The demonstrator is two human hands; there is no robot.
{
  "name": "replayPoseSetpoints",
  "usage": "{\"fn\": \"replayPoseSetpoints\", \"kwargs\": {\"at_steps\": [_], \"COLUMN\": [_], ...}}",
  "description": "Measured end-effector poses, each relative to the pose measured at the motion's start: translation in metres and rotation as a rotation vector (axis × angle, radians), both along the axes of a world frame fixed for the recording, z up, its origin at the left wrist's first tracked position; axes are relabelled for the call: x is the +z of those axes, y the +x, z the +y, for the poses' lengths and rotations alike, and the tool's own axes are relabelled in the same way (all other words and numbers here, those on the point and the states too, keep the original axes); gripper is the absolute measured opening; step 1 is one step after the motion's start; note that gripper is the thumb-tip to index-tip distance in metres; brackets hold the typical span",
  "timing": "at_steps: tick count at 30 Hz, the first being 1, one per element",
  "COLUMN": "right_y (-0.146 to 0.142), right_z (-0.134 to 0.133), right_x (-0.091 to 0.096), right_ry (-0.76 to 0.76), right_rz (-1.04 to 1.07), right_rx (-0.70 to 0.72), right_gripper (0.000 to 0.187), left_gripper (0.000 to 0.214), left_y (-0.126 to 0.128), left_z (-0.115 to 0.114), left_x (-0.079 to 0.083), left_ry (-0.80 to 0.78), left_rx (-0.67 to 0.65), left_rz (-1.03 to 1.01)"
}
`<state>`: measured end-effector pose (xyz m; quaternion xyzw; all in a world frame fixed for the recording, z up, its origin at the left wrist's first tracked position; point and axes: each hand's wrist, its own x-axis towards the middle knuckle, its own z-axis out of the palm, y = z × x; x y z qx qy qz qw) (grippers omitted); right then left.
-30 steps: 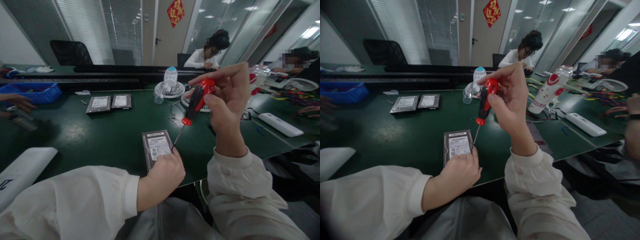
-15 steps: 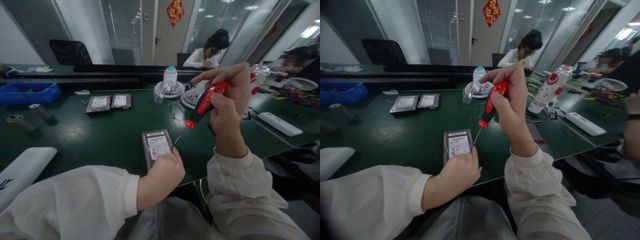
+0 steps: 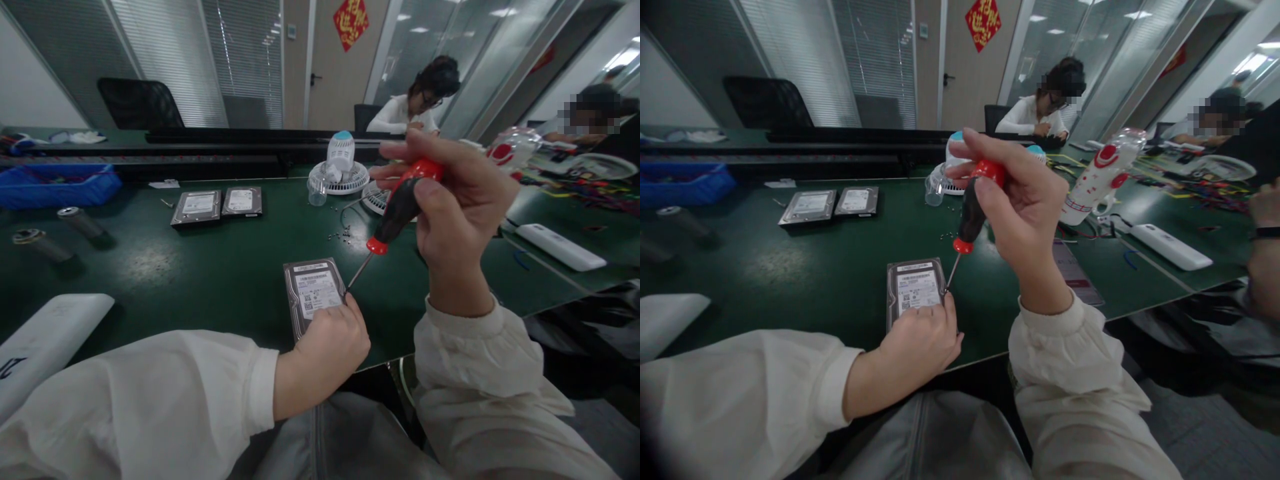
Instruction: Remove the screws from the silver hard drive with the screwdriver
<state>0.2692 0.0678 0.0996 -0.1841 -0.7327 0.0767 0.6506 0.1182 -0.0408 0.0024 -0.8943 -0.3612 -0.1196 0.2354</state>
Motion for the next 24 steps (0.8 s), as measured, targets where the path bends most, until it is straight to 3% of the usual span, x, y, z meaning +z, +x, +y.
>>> {"fn": "replayPoseSetpoints", "kwargs": {"at_steps": [4, 10, 13, 17, 20, 24], "right_y": [0.001, 0.001, 0.004, 0.006, 0.004, -0.002], "right_z": [0.009, 0.012, 0.009, 0.009, 0.008, 0.003], "right_x": [0.001, 0.007, 0.004, -0.003, -0.004, 0.0], "right_ry": [-0.009, 0.167, 0.091, -0.064, -0.026, 0.057], "right_rz": [0.017, -0.01, -0.033, -0.039, -0.024, -0.086], "right_rx": [0.11, -0.032, -0.062, 0.037, 0.043, -0.063], "right_gripper": [0.032, 0.037, 0.034, 0.038, 0.034, 0.042], "left_gripper": [0.054, 0.053, 0.053, 0.053, 0.053, 0.053], "left_y": [0.001, 0.001, 0.001, 0.001, 0.001, 0.001], "left_z": [0.0, 0.0, 0.0, -0.001, -0.001, -0.001], "left_x": [0.0, 0.0, 0.0, 0.0, 0.0, 0.001], "left_ry": [-0.052, -0.061, -0.05, -0.025, -0.001, 0.002], "left_rx": [0.011, 0.014, 0.018, 0.014, 0.008, 0.016], "left_rz": [0.023, 0.027, 0.025, 0.015, 0.008, 0.016]}}
